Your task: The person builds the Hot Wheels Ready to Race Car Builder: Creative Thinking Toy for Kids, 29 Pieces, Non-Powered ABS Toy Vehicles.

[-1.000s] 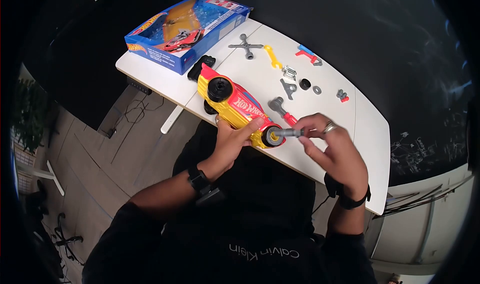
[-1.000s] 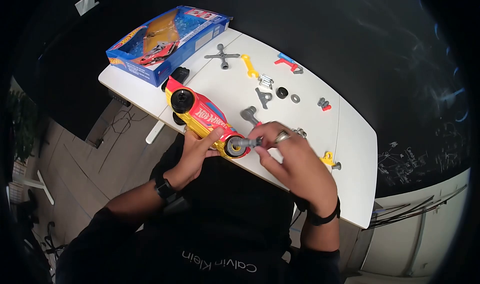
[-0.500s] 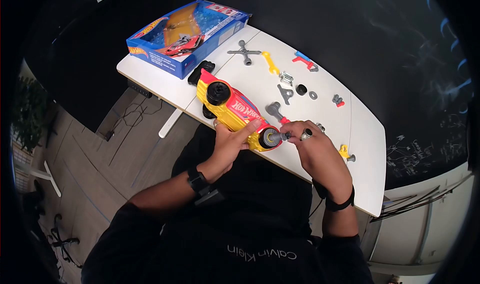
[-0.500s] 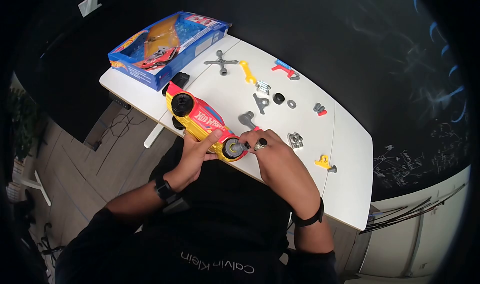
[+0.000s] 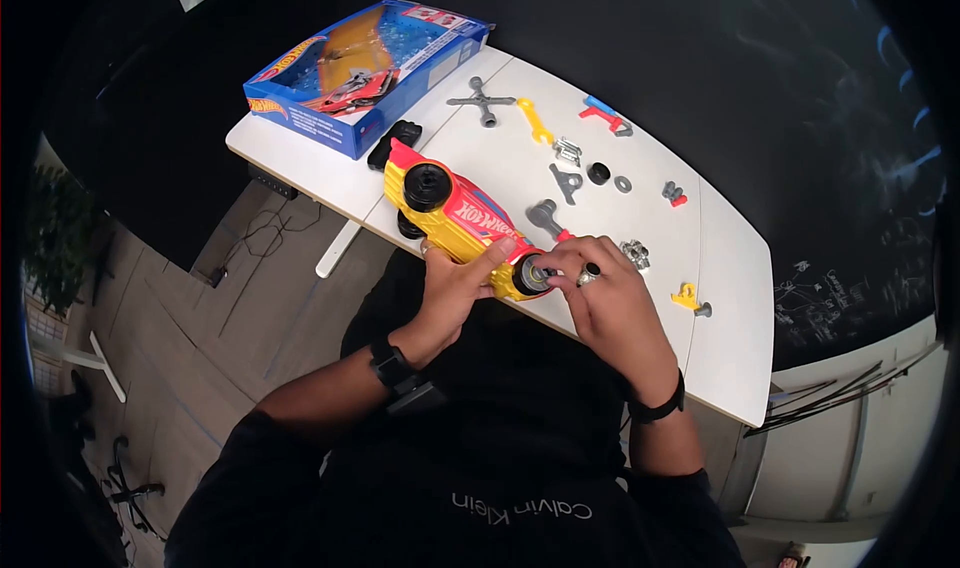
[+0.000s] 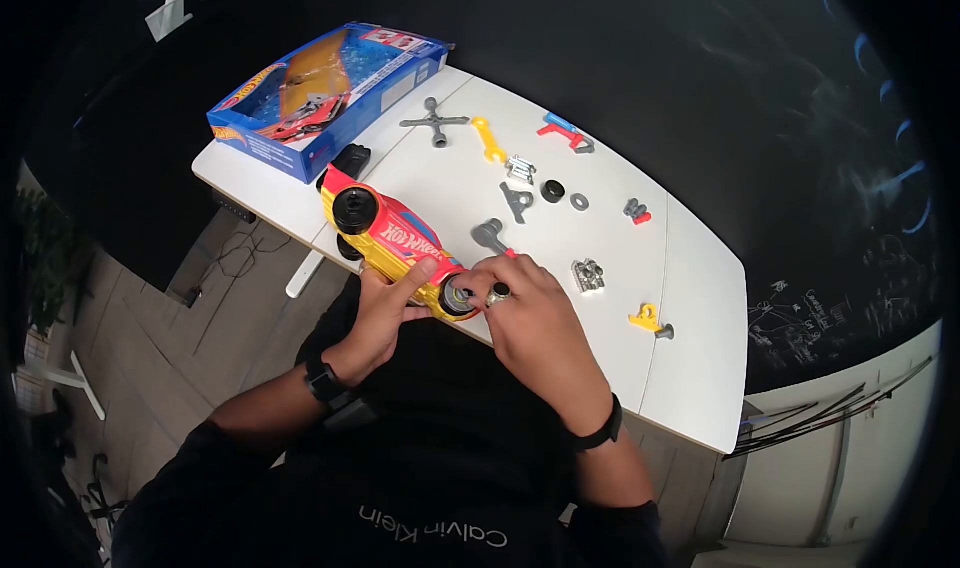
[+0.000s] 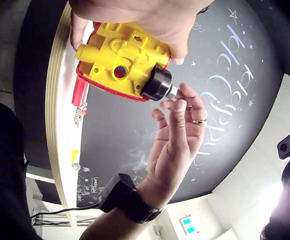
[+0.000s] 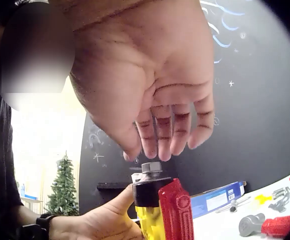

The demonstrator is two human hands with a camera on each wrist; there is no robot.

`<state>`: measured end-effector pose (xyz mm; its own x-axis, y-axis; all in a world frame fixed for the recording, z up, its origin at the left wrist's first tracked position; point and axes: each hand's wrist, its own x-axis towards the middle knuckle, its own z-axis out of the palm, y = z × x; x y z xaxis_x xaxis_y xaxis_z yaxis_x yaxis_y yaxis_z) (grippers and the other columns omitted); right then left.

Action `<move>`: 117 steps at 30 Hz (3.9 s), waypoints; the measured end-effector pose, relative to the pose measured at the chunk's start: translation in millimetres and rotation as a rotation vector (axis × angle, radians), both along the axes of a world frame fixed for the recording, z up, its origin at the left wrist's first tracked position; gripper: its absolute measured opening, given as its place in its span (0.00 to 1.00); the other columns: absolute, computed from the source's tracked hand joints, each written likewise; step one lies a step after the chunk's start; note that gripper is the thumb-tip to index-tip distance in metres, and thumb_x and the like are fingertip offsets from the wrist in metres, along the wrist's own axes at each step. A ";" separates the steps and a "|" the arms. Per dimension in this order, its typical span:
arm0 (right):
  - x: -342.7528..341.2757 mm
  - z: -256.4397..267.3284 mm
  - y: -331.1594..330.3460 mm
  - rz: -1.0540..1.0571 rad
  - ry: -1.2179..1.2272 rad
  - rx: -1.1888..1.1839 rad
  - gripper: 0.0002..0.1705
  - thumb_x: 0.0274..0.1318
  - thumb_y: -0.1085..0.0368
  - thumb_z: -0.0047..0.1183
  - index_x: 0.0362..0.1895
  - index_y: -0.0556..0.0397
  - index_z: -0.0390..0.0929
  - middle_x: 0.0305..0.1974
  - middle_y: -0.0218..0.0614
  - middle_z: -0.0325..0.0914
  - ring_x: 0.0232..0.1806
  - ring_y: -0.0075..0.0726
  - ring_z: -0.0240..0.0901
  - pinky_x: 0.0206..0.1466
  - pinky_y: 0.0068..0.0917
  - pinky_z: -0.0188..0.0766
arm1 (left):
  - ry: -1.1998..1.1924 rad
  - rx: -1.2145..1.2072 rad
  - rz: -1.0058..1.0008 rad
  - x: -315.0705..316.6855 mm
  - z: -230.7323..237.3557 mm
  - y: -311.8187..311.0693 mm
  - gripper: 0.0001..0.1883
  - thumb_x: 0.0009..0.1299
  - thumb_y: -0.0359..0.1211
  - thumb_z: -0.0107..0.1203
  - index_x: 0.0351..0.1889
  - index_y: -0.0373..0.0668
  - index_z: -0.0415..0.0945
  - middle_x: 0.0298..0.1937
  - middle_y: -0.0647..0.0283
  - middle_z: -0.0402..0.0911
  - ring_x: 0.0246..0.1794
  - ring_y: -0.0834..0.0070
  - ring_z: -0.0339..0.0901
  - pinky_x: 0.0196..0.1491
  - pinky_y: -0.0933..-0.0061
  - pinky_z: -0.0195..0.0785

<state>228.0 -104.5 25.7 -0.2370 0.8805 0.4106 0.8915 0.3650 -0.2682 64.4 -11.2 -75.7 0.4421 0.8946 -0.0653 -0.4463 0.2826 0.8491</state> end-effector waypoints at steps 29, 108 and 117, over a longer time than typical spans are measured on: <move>-8.8 -9.4 0.9 -0.048 0.122 0.203 0.19 0.62 0.52 0.63 0.30 0.57 0.82 0.34 0.41 0.81 0.39 0.47 0.78 0.43 0.42 0.69 | 0.087 0.062 -0.018 1.2 -6.1 1.5 0.24 0.73 0.43 0.66 0.59 0.41 0.71 0.51 0.59 0.84 0.48 0.73 0.86 0.44 0.65 0.85; -21.8 -38.7 -17.9 -0.353 -0.121 0.069 0.18 0.54 0.73 0.55 0.50 0.43 0.79 0.48 0.32 0.72 0.56 0.43 0.70 0.57 0.41 0.62 | 0.098 0.115 0.097 5.4 -13.9 -7.6 0.25 0.74 0.34 0.64 0.61 0.41 0.62 0.54 0.57 0.80 0.51 0.69 0.84 0.46 0.65 0.85; 91.2 0.3 10.5 -0.256 0.373 -0.090 0.07 0.61 0.70 0.60 0.43 0.53 0.77 0.40 0.41 0.79 0.47 0.46 0.79 0.49 0.39 0.76 | -0.124 0.286 0.096 -27.3 -41.1 -10.5 0.37 0.66 0.25 0.68 0.68 0.38 0.56 0.62 0.55 0.73 0.63 0.68 0.75 0.69 0.60 0.68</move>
